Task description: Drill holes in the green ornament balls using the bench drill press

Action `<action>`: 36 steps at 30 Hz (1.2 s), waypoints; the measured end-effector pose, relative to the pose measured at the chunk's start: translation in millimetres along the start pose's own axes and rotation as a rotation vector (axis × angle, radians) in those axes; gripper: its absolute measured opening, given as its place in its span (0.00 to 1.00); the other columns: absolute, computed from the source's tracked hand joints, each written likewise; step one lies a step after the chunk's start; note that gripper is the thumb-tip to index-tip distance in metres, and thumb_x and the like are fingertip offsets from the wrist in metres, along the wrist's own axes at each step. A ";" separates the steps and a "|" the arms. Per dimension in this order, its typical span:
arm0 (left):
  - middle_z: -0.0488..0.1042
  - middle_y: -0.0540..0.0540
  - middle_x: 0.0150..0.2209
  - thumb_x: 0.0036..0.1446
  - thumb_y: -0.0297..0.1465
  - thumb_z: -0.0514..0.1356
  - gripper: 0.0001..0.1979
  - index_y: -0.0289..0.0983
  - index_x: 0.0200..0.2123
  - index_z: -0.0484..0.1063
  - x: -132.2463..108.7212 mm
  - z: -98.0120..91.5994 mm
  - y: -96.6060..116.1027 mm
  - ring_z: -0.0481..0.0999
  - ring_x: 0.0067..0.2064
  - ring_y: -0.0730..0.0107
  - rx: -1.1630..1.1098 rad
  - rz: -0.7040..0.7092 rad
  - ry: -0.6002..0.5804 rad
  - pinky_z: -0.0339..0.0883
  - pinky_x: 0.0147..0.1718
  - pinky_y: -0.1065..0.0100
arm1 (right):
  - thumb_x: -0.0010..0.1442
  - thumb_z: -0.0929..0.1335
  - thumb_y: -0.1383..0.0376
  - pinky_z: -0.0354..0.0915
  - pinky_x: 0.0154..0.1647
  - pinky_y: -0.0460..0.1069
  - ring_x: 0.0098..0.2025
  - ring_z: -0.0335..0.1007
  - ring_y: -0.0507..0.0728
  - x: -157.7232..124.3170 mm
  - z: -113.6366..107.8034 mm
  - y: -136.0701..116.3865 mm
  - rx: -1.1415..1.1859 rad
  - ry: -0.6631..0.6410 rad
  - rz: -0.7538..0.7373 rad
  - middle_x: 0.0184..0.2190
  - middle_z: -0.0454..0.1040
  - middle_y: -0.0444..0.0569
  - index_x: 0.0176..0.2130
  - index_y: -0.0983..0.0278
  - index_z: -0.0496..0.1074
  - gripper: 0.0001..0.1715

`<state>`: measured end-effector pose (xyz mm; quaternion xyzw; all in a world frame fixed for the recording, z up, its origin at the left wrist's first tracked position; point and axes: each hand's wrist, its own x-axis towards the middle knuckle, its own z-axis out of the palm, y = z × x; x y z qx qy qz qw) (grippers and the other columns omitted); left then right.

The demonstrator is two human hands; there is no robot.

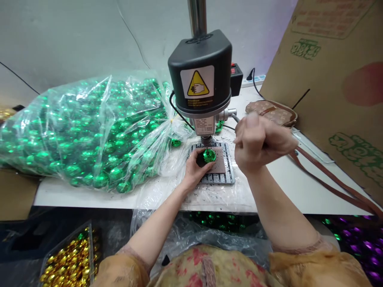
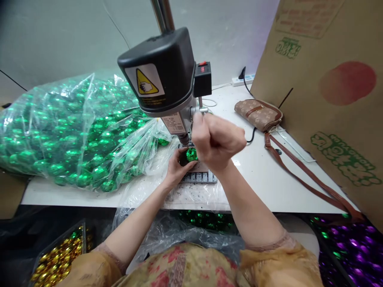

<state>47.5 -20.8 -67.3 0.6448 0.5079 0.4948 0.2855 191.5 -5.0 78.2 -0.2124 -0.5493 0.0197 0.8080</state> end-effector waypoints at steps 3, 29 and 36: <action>0.77 0.43 0.48 0.50 0.35 0.72 0.24 0.39 0.50 0.70 -0.1 -1.2 2.8 0.78 0.50 0.59 0.036 0.003 0.017 0.72 0.52 0.57 | 0.63 0.69 0.63 0.48 0.18 0.47 0.15 0.50 0.43 29.2 12.3 -11.5 0.093 0.088 0.044 0.12 0.56 0.37 0.15 0.64 0.60 0.27; 0.72 0.34 0.45 0.55 0.12 0.56 0.13 0.34 0.38 0.70 77.4 -86.0 -29.7 0.71 0.47 0.52 0.872 0.045 -0.044 0.67 0.47 0.52 | 0.64 0.66 0.53 0.53 0.24 0.48 0.17 0.49 0.43 46.7 18.9 -4.9 0.027 0.027 0.118 0.14 0.56 0.36 0.17 0.63 0.61 0.29; 0.74 0.42 0.43 0.52 0.27 0.68 0.17 0.37 0.44 0.71 78.6 -94.2 -26.1 0.73 0.43 0.59 0.716 0.007 -0.076 0.69 0.45 0.59 | 0.64 0.61 0.44 0.55 0.22 0.48 0.16 0.48 0.43 44.6 19.3 -3.5 0.011 0.032 0.100 0.14 0.55 0.37 0.18 0.62 0.61 0.33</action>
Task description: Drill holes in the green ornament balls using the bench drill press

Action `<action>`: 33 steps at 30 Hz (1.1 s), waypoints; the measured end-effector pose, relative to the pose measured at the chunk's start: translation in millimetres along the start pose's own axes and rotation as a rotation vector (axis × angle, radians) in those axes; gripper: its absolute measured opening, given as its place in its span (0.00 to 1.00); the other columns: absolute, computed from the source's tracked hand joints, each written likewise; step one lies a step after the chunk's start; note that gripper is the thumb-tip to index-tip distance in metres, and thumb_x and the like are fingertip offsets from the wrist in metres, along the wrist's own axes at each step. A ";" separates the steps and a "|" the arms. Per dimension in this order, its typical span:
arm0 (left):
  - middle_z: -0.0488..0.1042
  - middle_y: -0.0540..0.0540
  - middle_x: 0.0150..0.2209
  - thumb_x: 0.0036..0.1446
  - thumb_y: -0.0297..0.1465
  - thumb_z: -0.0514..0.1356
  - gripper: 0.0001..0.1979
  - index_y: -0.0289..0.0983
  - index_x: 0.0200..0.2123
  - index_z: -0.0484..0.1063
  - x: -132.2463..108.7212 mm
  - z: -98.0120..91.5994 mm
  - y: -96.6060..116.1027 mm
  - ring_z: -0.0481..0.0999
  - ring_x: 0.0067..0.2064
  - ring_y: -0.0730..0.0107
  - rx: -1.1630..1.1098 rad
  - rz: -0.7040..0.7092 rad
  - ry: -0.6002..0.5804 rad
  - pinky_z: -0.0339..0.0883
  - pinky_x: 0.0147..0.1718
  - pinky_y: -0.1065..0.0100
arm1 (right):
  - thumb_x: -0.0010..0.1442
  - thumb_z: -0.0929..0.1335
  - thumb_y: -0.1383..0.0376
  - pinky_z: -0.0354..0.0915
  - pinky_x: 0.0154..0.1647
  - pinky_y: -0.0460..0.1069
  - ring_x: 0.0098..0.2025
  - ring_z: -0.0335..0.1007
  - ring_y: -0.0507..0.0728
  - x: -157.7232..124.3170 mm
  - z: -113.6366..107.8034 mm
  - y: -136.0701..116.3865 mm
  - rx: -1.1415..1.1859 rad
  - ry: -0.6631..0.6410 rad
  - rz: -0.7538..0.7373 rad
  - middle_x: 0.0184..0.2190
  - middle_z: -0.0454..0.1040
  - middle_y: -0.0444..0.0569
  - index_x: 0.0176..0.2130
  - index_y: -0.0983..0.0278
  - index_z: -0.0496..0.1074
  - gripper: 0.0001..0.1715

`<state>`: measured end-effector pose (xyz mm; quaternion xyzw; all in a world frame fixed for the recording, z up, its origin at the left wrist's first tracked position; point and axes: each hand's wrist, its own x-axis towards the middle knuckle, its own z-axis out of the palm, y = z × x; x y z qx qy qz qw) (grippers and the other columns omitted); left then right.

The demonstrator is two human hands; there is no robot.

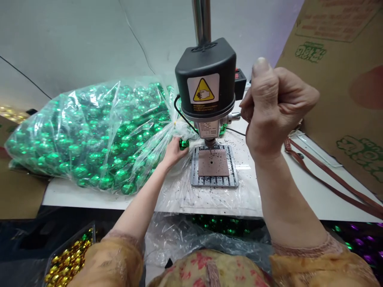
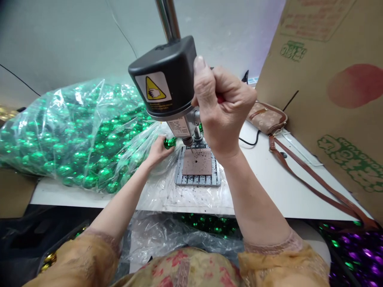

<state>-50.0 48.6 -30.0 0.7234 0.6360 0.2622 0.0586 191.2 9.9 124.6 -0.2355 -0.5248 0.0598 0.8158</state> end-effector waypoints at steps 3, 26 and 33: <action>0.75 0.45 0.41 0.61 0.39 0.61 0.19 0.40 0.53 0.67 -24.6 -7.7 12.8 0.75 0.37 0.66 -0.501 -0.068 -0.033 0.71 0.34 0.65 | 0.63 0.63 0.44 0.55 0.22 0.49 0.16 0.47 0.43 -0.8 1.8 -3.3 -0.021 0.025 0.009 0.13 0.54 0.38 0.17 0.62 0.58 0.34; 0.79 0.44 0.43 0.54 0.44 0.69 0.29 0.39 0.56 0.71 -60.1 37.7 61.4 0.79 0.40 0.64 -0.814 -0.051 -0.124 0.73 0.39 0.64 | 0.66 0.63 0.52 0.50 0.24 0.46 0.17 0.49 0.41 -3.2 0.2 -13.7 0.095 0.014 0.050 0.14 0.55 0.37 0.17 0.64 0.60 0.31; 0.77 0.43 0.49 0.52 0.36 0.71 0.26 0.40 0.54 0.72 -64.7 40.8 76.4 0.76 0.50 0.57 -0.513 0.071 0.011 0.70 0.49 0.57 | 0.65 0.67 0.62 0.48 0.24 0.47 0.18 0.47 0.42 -2.4 1.4 -11.2 0.093 0.011 0.039 0.14 0.52 0.36 0.16 0.64 0.57 0.28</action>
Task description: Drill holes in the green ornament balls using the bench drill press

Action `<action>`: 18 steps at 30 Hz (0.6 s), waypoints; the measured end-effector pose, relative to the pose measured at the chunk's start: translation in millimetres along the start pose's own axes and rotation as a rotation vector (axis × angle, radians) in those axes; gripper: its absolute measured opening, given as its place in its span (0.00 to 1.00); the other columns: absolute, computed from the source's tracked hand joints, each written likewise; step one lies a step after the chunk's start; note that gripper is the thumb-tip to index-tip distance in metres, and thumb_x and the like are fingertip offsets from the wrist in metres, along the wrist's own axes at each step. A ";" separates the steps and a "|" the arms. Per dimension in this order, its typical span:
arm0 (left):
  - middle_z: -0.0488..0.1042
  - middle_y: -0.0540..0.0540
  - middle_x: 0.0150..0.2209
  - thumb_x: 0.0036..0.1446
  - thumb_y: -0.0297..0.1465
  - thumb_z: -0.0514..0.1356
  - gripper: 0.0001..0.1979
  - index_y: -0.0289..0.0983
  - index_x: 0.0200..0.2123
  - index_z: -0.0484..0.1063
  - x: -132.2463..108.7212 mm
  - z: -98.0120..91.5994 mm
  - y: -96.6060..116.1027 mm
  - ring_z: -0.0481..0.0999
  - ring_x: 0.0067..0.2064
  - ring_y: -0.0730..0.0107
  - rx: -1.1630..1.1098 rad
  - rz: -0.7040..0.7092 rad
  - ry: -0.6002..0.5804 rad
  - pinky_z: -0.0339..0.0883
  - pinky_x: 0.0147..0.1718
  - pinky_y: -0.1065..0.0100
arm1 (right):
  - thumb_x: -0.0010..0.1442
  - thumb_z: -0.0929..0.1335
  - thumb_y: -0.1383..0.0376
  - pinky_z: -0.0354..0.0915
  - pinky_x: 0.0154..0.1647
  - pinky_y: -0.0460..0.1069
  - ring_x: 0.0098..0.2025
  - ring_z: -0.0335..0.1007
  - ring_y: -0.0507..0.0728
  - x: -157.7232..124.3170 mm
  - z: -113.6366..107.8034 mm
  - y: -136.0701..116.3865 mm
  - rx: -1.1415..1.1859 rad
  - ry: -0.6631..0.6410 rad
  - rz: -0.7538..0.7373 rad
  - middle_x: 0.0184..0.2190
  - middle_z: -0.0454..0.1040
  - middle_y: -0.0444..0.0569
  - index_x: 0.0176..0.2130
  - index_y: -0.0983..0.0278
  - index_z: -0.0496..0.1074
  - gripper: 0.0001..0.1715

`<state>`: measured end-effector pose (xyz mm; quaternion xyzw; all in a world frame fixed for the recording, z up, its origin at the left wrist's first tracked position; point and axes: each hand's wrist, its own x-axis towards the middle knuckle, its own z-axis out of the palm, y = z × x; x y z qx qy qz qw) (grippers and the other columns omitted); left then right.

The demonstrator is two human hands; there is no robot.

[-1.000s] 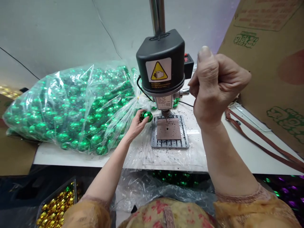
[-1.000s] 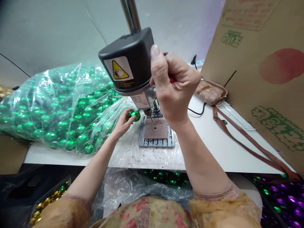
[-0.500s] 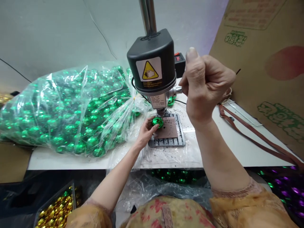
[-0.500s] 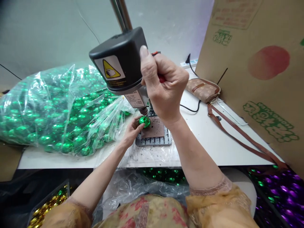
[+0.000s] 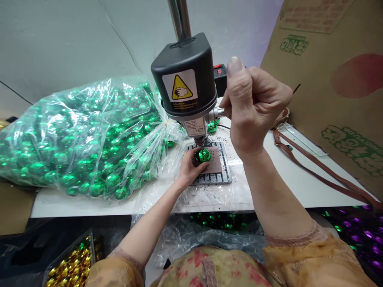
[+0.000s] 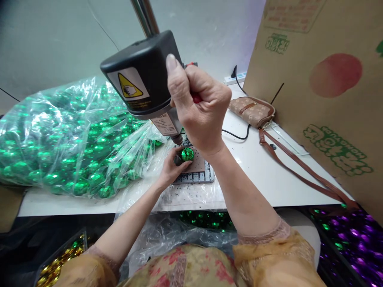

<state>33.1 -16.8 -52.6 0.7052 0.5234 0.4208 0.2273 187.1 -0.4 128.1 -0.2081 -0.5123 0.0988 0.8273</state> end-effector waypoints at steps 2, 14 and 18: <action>0.77 0.43 0.48 0.52 0.36 0.71 0.26 0.40 0.54 0.71 -1.5 3.1 2.1 0.77 0.50 0.57 -0.013 -0.006 0.019 0.71 0.50 0.57 | 0.66 0.66 0.62 0.50 0.25 0.46 0.18 0.47 0.42 0.1 -1.8 -2.2 -0.007 -0.023 0.030 0.15 0.52 0.37 0.17 0.64 0.57 0.28; 0.78 0.43 0.48 0.51 0.35 0.72 0.26 0.39 0.52 0.71 -3.2 6.1 -2.2 0.77 0.50 0.57 -0.041 -0.010 0.032 0.72 0.50 0.57 | 0.64 0.66 0.66 0.47 0.21 0.47 0.17 0.49 0.43 -19.2 -8.5 2.7 0.045 0.036 -0.098 0.13 0.54 0.37 0.17 0.63 0.58 0.26; 0.77 0.43 0.48 0.51 0.36 0.72 0.26 0.39 0.53 0.71 -3.2 6.7 -3.8 0.77 0.51 0.57 -0.040 0.017 0.022 0.71 0.50 0.57 | 0.64 0.67 0.63 0.45 0.20 0.50 0.15 0.48 0.45 -24.7 -11.8 4.8 0.027 0.040 -0.115 0.12 0.51 0.38 0.16 0.62 0.56 0.28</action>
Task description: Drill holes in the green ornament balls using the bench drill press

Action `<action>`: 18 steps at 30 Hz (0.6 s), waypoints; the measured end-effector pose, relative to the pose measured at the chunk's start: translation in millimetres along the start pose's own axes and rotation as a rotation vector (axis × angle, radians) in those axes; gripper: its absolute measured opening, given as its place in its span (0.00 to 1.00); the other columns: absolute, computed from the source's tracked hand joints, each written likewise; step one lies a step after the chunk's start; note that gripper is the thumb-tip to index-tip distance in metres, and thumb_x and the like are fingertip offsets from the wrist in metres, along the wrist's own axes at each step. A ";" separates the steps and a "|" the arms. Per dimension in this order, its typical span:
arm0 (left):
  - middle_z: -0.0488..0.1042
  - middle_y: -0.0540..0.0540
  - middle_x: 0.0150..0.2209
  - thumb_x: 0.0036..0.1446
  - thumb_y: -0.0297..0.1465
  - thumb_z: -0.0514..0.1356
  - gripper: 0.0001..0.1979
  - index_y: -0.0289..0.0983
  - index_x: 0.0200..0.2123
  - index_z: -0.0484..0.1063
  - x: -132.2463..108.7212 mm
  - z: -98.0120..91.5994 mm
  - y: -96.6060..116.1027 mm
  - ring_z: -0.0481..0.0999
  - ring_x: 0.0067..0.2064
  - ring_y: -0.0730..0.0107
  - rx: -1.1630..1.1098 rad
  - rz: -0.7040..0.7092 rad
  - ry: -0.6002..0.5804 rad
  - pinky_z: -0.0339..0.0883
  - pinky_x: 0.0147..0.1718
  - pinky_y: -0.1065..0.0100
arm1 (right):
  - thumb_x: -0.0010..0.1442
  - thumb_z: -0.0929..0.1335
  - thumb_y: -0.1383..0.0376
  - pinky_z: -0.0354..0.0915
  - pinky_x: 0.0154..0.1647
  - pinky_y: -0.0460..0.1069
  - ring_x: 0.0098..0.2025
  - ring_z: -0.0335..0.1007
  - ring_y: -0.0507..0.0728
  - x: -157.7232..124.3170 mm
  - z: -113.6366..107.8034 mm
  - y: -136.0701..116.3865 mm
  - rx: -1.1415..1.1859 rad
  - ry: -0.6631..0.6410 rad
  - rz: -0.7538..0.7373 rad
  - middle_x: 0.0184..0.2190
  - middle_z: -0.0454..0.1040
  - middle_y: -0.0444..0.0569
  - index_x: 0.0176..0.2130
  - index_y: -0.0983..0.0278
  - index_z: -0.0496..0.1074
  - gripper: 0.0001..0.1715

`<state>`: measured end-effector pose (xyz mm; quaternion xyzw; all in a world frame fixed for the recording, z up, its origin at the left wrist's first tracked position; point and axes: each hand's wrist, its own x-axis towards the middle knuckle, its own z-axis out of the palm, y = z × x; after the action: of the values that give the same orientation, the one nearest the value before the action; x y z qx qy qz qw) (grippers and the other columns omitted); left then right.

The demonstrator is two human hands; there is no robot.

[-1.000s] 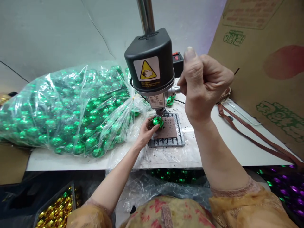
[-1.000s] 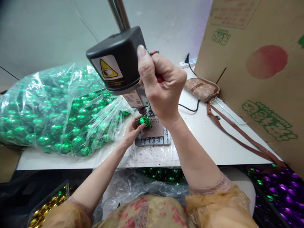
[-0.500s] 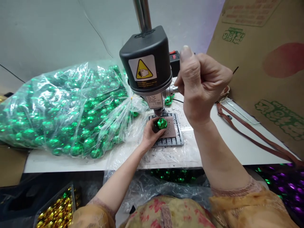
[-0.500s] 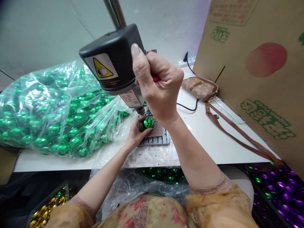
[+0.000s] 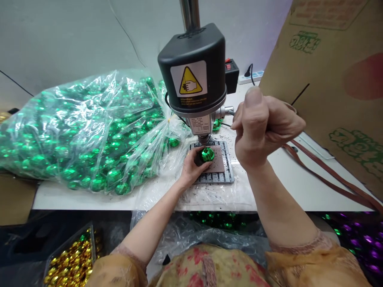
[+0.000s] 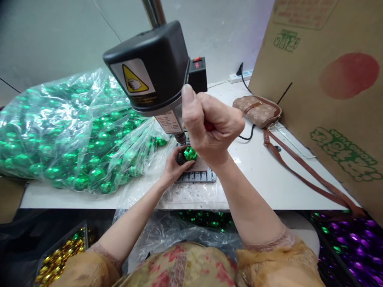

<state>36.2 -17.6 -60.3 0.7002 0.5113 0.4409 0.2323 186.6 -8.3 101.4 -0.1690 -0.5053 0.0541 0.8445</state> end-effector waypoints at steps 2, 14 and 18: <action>0.77 0.43 0.49 0.52 0.36 0.71 0.26 0.39 0.53 0.71 0.1 -0.1 0.4 0.77 0.51 0.56 -0.005 0.009 -0.005 0.71 0.51 0.57 | 0.64 0.67 0.62 0.45 0.20 0.50 0.16 0.47 0.46 -2.3 -1.2 2.5 -0.023 -0.006 0.006 0.12 0.50 0.39 0.16 0.62 0.54 0.28; 0.76 0.43 0.50 0.53 0.36 0.71 0.26 0.40 0.54 0.70 -0.9 -1.0 1.5 0.76 0.52 0.57 0.001 0.030 -0.027 0.70 0.52 0.57 | 0.64 0.66 0.61 0.41 0.19 0.51 0.14 0.46 0.46 -8.9 -5.8 15.8 -0.016 0.008 -0.077 0.11 0.48 0.39 0.14 0.63 0.50 0.33; 0.77 0.43 0.49 0.53 0.36 0.71 0.25 0.40 0.53 0.71 -0.8 -0.6 1.2 0.76 0.51 0.57 -0.003 0.039 -0.015 0.70 0.51 0.58 | 0.62 0.67 0.66 0.43 0.17 0.50 0.13 0.49 0.45 -10.7 -7.6 16.7 0.026 -0.001 -0.114 0.11 0.48 0.38 0.14 0.64 0.49 0.31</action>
<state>36.3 -18.8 -59.4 0.7130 0.4951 0.4408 0.2286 189.4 2.8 83.5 -0.1288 -0.5137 0.0126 0.8482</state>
